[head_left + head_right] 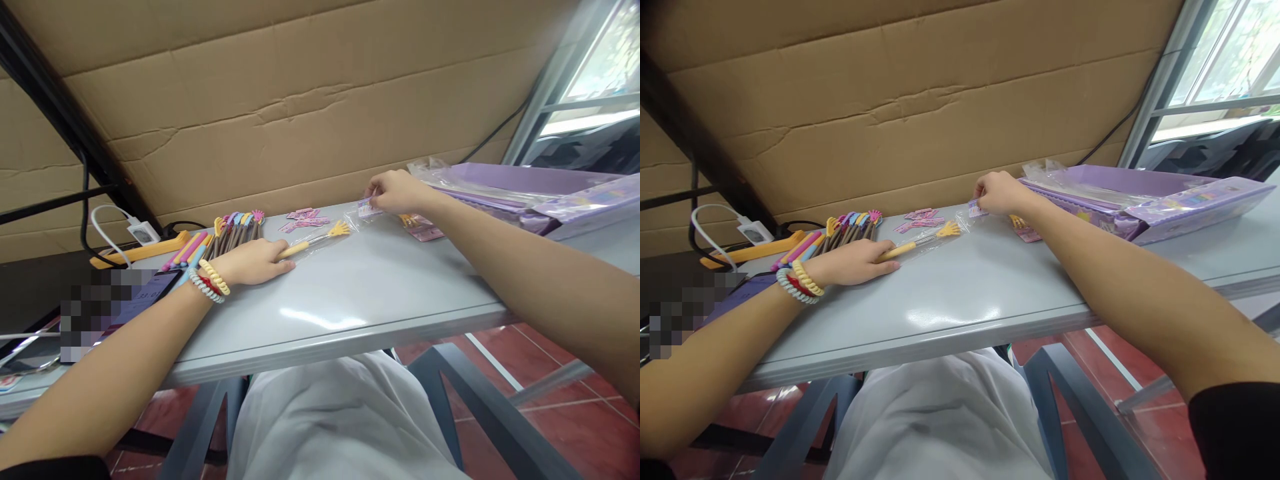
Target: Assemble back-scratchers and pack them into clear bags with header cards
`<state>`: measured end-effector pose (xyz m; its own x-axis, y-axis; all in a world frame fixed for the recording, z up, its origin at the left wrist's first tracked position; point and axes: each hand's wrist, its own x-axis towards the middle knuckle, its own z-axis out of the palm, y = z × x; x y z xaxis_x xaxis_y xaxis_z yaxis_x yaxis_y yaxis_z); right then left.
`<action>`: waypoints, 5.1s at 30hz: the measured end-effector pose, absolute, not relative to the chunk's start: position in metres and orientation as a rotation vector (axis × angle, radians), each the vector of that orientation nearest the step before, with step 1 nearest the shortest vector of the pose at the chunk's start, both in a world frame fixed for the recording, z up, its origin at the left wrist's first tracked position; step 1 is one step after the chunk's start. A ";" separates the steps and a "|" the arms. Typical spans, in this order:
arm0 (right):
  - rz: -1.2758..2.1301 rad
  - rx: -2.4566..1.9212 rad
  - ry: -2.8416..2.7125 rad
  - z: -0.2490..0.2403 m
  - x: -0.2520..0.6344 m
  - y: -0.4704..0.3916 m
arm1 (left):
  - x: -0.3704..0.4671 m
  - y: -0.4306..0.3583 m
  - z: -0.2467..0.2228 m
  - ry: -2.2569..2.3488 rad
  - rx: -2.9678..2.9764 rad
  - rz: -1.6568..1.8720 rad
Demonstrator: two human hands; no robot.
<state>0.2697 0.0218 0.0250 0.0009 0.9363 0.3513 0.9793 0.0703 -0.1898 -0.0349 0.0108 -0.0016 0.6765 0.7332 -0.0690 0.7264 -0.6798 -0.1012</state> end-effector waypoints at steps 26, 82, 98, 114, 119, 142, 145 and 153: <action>0.173 -1.856 -1.897 0.030 0.265 0.017 | -0.034 0.008 0.001 -1.239 -2.803 0.174; 0.378 -1.371 -1.825 0.027 0.262 0.011 | -0.037 0.009 -0.002 -1.218 -2.807 0.137; 0.476 -1.232 -2.105 -0.001 0.232 0.009 | -0.027 -0.004 -0.012 -1.243 -2.726 -0.043; -0.022 -1.704 -1.938 0.016 0.257 0.016 | -0.023 -0.004 -0.021 -1.368 -2.684 -0.076; -0.109 -1.864 -2.133 0.002 0.250 0.022 | -0.022 -0.004 -0.020 -1.317 -2.669 -0.061; 0.417 -1.889 -1.752 -0.002 0.285 0.041 | -0.027 -0.004 -0.014 -1.280 -2.782 -0.028; 0.491 -1.860 -1.708 -0.004 0.290 0.042 | -0.027 -0.004 -0.014 -1.273 -2.781 -0.030; 0.599 -1.850 -1.677 -0.002 0.299 0.044 | -0.027 -0.003 -0.013 -1.260 -2.783 -0.016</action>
<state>0.2991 0.0439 -0.0017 0.1152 0.9923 0.0457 0.7389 -0.0549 -0.6716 -0.0266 -0.0029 -0.0134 0.6601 0.7498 0.0451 0.7507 -0.6564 -0.0747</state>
